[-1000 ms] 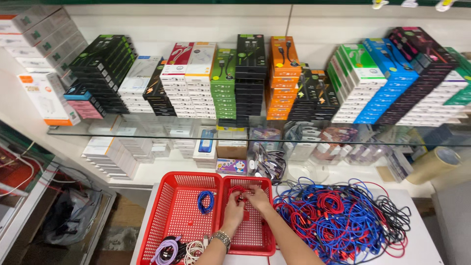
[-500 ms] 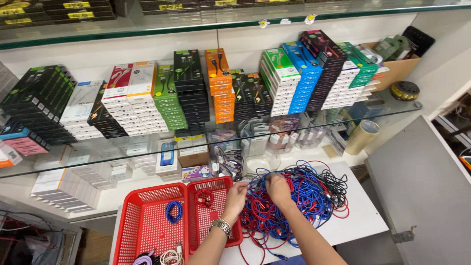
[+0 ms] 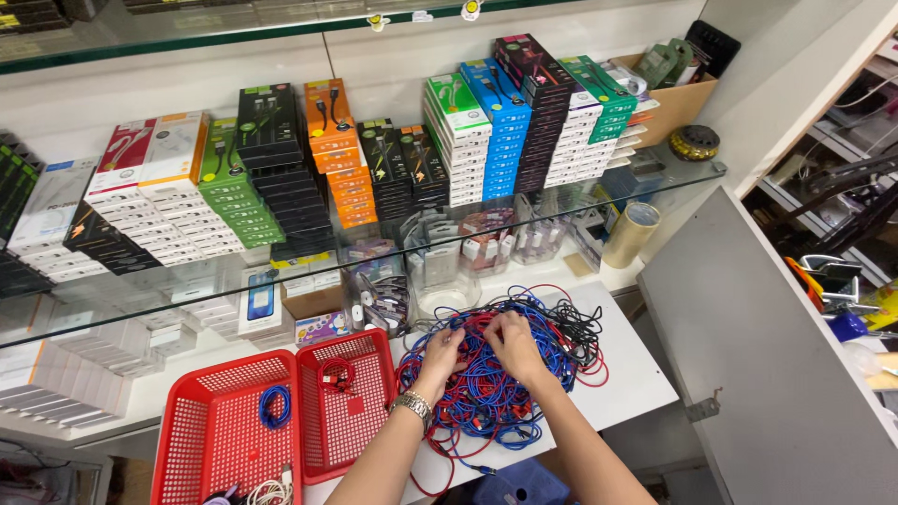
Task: The person untangles and coils red and blue cables from a mixed pile on a counter, then places the coiled cables into a red plastic basket. The person handles the cables by hand, separating them by color and organizing them into neat loops.
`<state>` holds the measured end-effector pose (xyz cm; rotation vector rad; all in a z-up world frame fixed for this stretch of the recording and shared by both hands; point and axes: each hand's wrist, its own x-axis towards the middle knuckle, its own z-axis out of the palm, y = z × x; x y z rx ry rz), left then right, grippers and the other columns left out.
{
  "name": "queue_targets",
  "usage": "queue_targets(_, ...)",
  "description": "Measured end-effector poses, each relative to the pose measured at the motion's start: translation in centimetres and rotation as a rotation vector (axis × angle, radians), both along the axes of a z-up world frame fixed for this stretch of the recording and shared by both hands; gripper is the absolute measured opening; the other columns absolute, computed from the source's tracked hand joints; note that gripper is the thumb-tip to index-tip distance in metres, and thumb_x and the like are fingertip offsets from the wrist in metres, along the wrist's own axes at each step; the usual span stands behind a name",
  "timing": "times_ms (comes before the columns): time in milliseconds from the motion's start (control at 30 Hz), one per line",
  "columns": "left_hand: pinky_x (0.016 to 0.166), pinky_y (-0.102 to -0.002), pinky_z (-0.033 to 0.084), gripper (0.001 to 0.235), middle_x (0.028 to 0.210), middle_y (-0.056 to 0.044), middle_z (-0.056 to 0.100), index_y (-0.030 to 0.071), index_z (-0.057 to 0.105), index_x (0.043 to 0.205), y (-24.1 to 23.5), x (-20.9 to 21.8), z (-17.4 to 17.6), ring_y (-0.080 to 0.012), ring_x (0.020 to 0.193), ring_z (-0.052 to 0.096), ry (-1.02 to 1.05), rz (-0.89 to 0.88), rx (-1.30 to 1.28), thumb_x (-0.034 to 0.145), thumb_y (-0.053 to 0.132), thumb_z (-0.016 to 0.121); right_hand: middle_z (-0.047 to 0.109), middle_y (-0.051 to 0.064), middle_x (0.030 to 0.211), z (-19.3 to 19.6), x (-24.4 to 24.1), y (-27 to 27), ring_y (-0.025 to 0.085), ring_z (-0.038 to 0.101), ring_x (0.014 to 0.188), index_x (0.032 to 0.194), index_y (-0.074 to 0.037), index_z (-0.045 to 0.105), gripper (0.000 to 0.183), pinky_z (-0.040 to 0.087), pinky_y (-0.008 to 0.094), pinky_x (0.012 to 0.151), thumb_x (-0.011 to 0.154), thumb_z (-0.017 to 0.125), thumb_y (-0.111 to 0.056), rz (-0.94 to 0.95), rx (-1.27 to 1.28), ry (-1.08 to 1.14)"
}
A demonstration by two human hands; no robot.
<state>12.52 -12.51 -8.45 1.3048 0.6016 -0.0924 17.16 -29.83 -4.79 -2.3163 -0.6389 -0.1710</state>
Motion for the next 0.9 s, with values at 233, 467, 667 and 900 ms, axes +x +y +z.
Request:
queue_targets(233, 0.076, -0.037, 0.063, 0.034, 0.102, -0.015, 0.066, 0.002, 0.056, 0.129, -0.2, 2.8, -0.4, -0.0237, 0.081, 0.072, -0.153, -0.011, -0.304, 0.097, 0.013, 0.062, 0.067, 0.010, 0.092, 4.5, -1.0, -2.5, 0.020, 0.059, 0.084, 0.105, -0.003, 0.062, 0.023, 0.050, 0.033, 0.079, 0.099, 0.061, -0.025, 0.103, 0.210, 0.430)
queue_targets(467, 0.066, -0.032, 0.057, 0.019, 0.089, -0.009, 0.065, 0.003, 0.070, 0.114, 0.7, 2.6, 0.5, -0.0189, 0.072, 0.065, -0.208, 0.106, 0.016, 0.103, 0.011, 0.056, 0.071, 0.006, 0.087, 9.9, 2.3, -5.5, 0.011, 0.063, 0.082, 0.101, 0.000, 0.062, 0.028, 0.051, 0.027, 0.079, 0.105, 0.055, -0.027, 0.051, 0.465, 0.327)
queue_targets(667, 0.091, -0.028, 0.054, 0.035, 0.112, -0.003, 0.072, 0.003, 0.060, 0.131, -3.7, 2.2, 10.0, -0.0140, 0.103, 0.070, -0.803, -0.278, 0.379, 0.096, 0.005, 0.060, 0.072, 0.002, 0.077, 14.0, 2.2, -4.0, 0.010, 0.064, 0.070, 0.101, -0.001, 0.072, 0.026, 0.053, 0.028, 0.066, 0.095, 0.066, -0.026, 0.275, 0.143, 0.254)
queue_targets(900, 0.079, -0.033, 0.055, 0.024, 0.097, -0.010, 0.075, 0.004, 0.071, 0.116, 1.2, 2.5, 12.6, -0.0183, 0.084, 0.069, -0.589, -0.284, 0.667, 0.099, 0.019, 0.064, 0.047, -0.007, 0.062, 15.8, 4.4, -7.1, 0.004, 0.038, 0.054, 0.103, -0.005, 0.075, 0.029, 0.028, 0.024, 0.047, 0.102, 0.060, -0.030, 0.270, 0.211, 0.674)
